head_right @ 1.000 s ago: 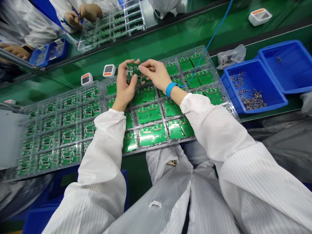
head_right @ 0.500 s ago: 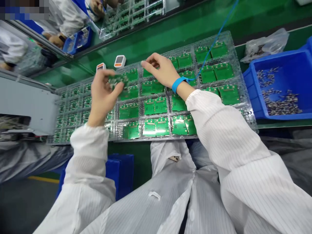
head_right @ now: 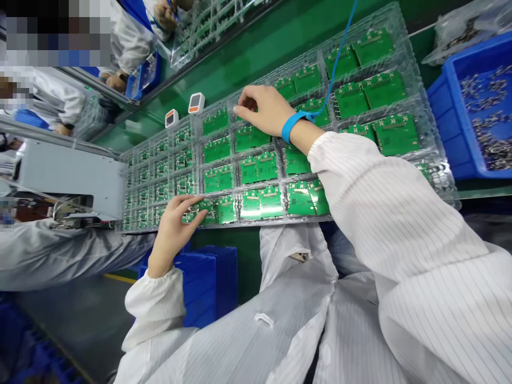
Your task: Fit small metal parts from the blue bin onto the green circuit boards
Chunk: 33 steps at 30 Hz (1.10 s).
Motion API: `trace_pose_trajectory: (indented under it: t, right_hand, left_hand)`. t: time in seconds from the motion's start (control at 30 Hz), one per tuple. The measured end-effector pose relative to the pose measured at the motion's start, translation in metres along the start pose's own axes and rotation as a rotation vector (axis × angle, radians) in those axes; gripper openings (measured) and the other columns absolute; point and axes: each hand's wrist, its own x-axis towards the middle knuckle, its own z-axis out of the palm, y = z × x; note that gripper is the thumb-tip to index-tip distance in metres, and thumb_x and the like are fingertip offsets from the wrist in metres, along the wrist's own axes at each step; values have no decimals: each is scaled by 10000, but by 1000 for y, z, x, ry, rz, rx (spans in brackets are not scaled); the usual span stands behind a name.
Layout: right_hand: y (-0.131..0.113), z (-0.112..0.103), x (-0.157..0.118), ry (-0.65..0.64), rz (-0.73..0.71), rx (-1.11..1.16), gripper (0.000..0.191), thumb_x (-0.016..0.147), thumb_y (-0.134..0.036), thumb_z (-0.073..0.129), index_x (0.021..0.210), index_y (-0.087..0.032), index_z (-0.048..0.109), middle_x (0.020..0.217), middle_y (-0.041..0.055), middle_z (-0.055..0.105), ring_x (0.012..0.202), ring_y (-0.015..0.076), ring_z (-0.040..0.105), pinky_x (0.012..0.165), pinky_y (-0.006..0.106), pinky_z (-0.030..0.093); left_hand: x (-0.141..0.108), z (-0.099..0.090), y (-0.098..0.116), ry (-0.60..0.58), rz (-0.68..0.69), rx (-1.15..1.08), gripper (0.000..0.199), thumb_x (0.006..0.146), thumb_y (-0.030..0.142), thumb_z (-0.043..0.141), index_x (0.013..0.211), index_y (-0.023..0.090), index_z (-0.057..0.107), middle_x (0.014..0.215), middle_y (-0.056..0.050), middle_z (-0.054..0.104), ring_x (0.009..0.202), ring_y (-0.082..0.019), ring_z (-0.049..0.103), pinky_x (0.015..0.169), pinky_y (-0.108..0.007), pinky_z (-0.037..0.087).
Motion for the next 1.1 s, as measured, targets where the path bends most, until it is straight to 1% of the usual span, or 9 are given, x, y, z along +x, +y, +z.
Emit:
trace_pose_trajectory:
  t: [0.07,0.13,0.27,0.37,0.47,0.7,0.8,1.0,1.1]
  right_hand:
    - [3,1,0,-2,1,24,240,905,-500,914,900,-317,759,903,69,821,1029,344,784,1080,621,695]
    - [6,2,1,2,-9,35,244,906,-505,916,901,-321,756,892,67,820,1030,345,783,1064,612,702]
    - [7,3,1,4,-36,-29,227,946,-503,873,890,-316,758,914,70,824,986,331,774,1048,598,692]
    - [4,3,0,3,-25,-70,244,973,-516,840,881,-305,757,937,70,826,976,322,770,1038,575,681]
    - [4,4,0,2,-1,-45,291,960,-571,848,886,-305,756,931,69,824,993,321,761,1034,545,677]
    - [8,4,0,-9,1,-43,270,964,-514,845,979,-255,769,1011,75,832,1009,305,767,1068,531,623]
    - [-1,1,-4,-36,-9,-133,250,1026,-470,766,1016,-221,754,1049,68,839,1024,266,765,1073,490,606]
    - [-26,2,1,-140,88,-304,82,1134,-243,696,1060,-208,692,1121,-15,826,1069,142,737,1091,366,616]
    - [-33,-17,1,-164,117,-380,101,1109,-180,761,1053,-217,686,1058,-63,814,1011,91,734,1054,327,647]
  left_hand:
    - [-1,-3,4,-6,65,26,372,1097,386,705,1452,281,740,1453,-142,711,1427,-344,681,1216,-537,577]
    - [-5,-6,7,21,87,39,350,1113,370,687,1448,279,728,1473,-144,710,1441,-343,679,1232,-542,568]
    - [-16,-4,16,54,112,112,207,1137,351,642,1258,263,785,1318,-124,782,1292,-328,743,1151,-534,597]
    - [-19,4,24,-13,125,130,201,1132,379,645,1159,271,813,1213,-109,800,1173,-320,762,1065,-522,621]
    - [-17,11,34,-59,145,72,207,1125,390,658,1147,261,818,1199,-109,809,1158,-319,768,1037,-513,633]
    - [-23,11,46,38,52,-108,163,1125,365,655,1173,283,788,1194,-72,848,1139,-285,813,1044,-465,646]
    - [-25,23,48,50,31,-113,193,1100,423,704,1211,273,754,1143,-63,856,1023,-281,821,954,-439,649]
    - [-13,54,51,168,48,-26,259,1046,515,727,1060,262,675,867,-23,736,795,-280,742,773,-399,550]
    - [-12,61,53,181,30,-57,235,1043,513,689,1044,283,638,828,-8,701,730,-273,711,711,-381,504]
